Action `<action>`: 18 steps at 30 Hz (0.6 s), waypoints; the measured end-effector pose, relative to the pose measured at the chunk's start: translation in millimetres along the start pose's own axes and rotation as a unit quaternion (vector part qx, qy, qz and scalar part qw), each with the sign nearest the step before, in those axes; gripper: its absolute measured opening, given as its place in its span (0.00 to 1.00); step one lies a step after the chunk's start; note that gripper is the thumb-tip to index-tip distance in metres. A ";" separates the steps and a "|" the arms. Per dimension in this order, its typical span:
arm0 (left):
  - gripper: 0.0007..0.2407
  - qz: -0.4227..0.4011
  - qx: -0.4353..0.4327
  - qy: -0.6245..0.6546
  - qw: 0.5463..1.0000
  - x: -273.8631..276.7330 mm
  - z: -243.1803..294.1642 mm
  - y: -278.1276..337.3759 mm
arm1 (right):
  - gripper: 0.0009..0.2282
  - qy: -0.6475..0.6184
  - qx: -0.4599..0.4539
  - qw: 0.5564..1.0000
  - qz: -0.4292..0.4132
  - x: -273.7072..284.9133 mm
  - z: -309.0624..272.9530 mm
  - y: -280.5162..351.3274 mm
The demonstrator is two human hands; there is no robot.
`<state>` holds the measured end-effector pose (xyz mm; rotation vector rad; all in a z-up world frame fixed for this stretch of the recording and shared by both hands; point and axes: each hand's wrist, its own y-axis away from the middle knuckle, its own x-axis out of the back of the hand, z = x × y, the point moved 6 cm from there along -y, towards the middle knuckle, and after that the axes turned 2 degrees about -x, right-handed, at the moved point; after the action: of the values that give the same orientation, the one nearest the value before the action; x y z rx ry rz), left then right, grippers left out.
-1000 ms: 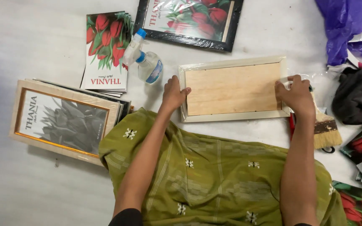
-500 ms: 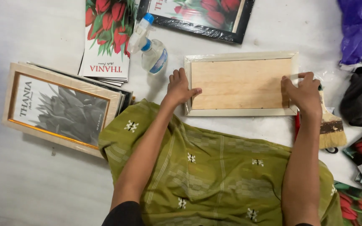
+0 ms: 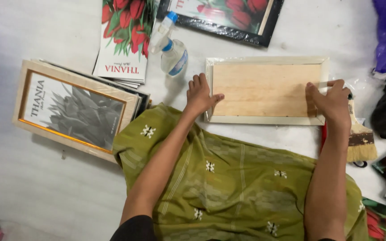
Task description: Assembling a picture frame by cleaning the backing board with a brush and fitting it into the frame.
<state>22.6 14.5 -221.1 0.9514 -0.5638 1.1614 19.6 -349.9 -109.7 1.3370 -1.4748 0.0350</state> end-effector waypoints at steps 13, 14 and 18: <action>0.42 -0.041 0.041 0.009 0.998 -0.5 3.4 0.2 | 0.29 0.013 0.018 0.998 0.059 0.7 9.2 0.8; 0.39 -0.034 0.034 0.017 0.999 -0.3 5.2 2.6 | 0.28 -0.014 -0.011 0.999 0.040 3.0 5.5 8.7; 0.42 -0.038 0.035 0.050 0.997 -0.6 -1.7 -6.3 | 0.25 -0.059 0.070 0.995 0.032 4.2 27.8 -20.8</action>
<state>28.2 15.1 -224.5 0.9613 -0.4048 1.1599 17.0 -377.9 -130.5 1.4253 -1.6400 0.1033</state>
